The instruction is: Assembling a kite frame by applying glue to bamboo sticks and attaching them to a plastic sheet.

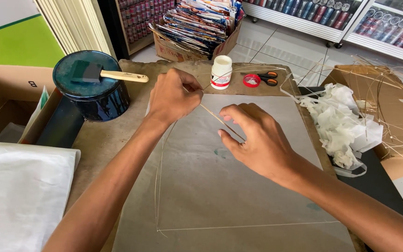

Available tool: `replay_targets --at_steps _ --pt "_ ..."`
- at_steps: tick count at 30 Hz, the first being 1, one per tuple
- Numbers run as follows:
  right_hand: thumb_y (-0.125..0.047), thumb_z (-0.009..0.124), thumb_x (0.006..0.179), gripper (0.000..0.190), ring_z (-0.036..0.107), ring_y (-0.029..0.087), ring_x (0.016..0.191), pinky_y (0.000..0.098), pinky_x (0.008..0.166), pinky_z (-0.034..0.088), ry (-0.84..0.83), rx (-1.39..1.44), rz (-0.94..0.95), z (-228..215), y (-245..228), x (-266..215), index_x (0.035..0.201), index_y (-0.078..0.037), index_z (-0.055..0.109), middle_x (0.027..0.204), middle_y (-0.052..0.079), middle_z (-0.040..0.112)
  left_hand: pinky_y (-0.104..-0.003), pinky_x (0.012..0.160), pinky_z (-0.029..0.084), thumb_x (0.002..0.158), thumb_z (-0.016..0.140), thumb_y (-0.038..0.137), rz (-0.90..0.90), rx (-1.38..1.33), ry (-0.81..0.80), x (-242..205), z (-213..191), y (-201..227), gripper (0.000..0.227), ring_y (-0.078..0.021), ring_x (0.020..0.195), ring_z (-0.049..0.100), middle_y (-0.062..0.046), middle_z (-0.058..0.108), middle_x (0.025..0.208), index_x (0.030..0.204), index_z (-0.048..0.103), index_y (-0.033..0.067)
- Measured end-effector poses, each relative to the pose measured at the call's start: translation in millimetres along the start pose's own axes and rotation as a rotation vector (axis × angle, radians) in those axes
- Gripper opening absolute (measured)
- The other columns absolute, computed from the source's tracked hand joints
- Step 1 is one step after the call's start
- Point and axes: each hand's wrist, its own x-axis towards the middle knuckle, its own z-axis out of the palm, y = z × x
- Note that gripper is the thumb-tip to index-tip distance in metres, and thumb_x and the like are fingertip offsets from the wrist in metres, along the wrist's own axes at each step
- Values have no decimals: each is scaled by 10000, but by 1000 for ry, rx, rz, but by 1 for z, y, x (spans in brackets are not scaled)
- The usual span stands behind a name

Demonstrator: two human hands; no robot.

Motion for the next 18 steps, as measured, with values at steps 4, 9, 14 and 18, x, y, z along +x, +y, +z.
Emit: replay_targets --at_steps 4,9,14,18 --pt "-70 782 830 227 729 293 788 372 649 586 6 -30 5 7 4 4 1036 -138 713 846 94 722 -396 637 517 694 653 187 -11 6 -17 0 0 3 174 -285 679 708 -34 722 671 761 813 188" --pt "-54 759 832 182 729 299 750 378 616 586 -1 -15 77 9 9 -3 983 -142 710 790 107 713 -370 619 501 680 638 180 -2 -4 -38 4 3 -2 175 -261 641 694 -16 706 623 730 806 192" --pt "-64 776 835 163 728 307 710 374 599 577 -7 28 137 7 13 -11 980 -89 708 771 167 719 -360 604 492 680 626 163 7 8 -69 4 7 -1 194 -270 676 708 -21 709 626 737 808 193" --pt "-89 792 820 176 726 305 671 365 572 564 -24 79 211 6 15 -12 976 -77 710 748 180 726 -348 600 489 685 632 153 -2 8 -91 4 9 0 189 -259 667 705 -22 710 625 744 809 184"
